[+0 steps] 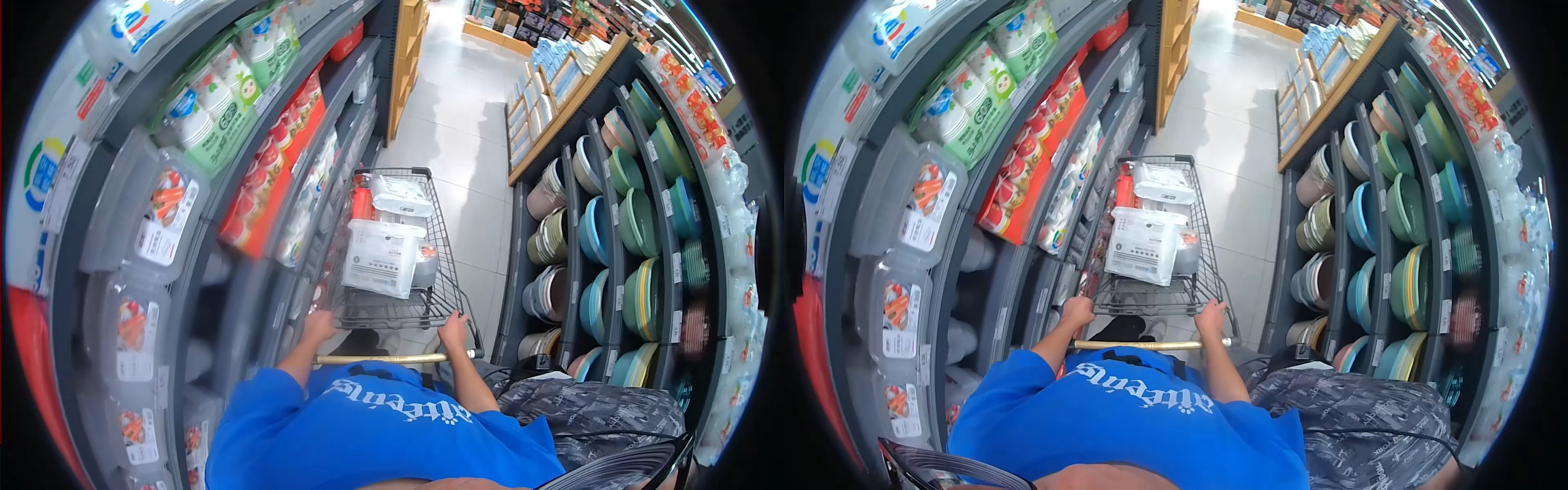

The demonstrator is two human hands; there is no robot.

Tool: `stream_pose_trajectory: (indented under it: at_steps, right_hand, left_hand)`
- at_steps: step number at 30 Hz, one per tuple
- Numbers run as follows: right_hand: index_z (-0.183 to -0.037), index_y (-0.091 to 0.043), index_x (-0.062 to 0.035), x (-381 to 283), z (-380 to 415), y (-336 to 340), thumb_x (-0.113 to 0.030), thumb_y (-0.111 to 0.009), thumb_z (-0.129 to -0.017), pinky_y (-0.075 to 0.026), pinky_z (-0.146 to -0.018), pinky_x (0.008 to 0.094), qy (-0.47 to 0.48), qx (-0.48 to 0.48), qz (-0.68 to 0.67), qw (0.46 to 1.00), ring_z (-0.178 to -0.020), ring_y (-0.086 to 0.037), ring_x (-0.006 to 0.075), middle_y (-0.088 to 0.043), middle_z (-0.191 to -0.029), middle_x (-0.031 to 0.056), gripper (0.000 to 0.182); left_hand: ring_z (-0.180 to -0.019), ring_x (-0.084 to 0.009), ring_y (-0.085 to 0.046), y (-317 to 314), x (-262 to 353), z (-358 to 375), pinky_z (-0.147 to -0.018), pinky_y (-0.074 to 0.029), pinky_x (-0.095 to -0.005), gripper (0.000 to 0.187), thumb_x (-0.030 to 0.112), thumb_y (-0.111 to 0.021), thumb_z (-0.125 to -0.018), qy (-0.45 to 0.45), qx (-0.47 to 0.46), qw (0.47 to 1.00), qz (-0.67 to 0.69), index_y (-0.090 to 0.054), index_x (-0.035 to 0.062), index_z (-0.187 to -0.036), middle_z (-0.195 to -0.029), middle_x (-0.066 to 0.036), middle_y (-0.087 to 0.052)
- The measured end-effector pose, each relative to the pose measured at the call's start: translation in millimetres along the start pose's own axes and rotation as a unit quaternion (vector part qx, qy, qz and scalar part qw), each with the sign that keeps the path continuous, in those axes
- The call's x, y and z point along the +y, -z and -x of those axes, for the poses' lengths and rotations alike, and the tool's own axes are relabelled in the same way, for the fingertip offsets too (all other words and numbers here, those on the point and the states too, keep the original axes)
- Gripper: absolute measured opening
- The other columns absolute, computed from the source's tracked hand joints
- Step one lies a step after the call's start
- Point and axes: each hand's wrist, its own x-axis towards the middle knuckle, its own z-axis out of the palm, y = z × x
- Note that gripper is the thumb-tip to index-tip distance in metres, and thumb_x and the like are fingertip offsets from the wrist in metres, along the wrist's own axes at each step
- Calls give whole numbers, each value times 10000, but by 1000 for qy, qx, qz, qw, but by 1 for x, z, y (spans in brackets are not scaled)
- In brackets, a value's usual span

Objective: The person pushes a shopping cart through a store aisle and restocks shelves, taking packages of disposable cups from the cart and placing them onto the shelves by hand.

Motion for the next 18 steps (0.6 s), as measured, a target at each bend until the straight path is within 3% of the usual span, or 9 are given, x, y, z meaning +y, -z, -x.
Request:
stream_pose_trajectory:
  at_steps: [3, 8, 18]
  right_hand:
    - [-1210, -490, -43, 15, 34, -16, -105, -740, -731, -546, -840, 493, -2, 6, -8, 1000, -994, -624, 471, -406, -1298, 298, 544]
    - [-1177, -514, -41, 31, 72, -41, -102, -712, -744, -542, -822, 504, 20, 41, 6, 999, -955, -628, 470, -431, -1251, 288, 480]
    - [-1218, -486, -7, 29, 148, -41, -102, -623, -812, -526, -856, 523, 43, -28, 58, 997, -1018, -614, 471, -453, -1228, 310, 439]
  left_hand:
    - [-873, -371, -689, -6, -6, 38, -784, -553, -478, 197, 183, -679, -637, 3, -3, 1000, 8, -747, 107, -805, -868, -170, -715]
    - [-894, -367, -694, -10, -18, 72, -801, -558, -466, 223, 186, -688, -671, -17, -12, 1000, 0, -750, 68, -850, -896, -190, -715]
    - [-909, -390, -684, -25, -50, 132, -788, -552, -496, 195, 152, -685, -723, -28, 48, 998, 26, -734, 50, -881, -934, -196, -711]
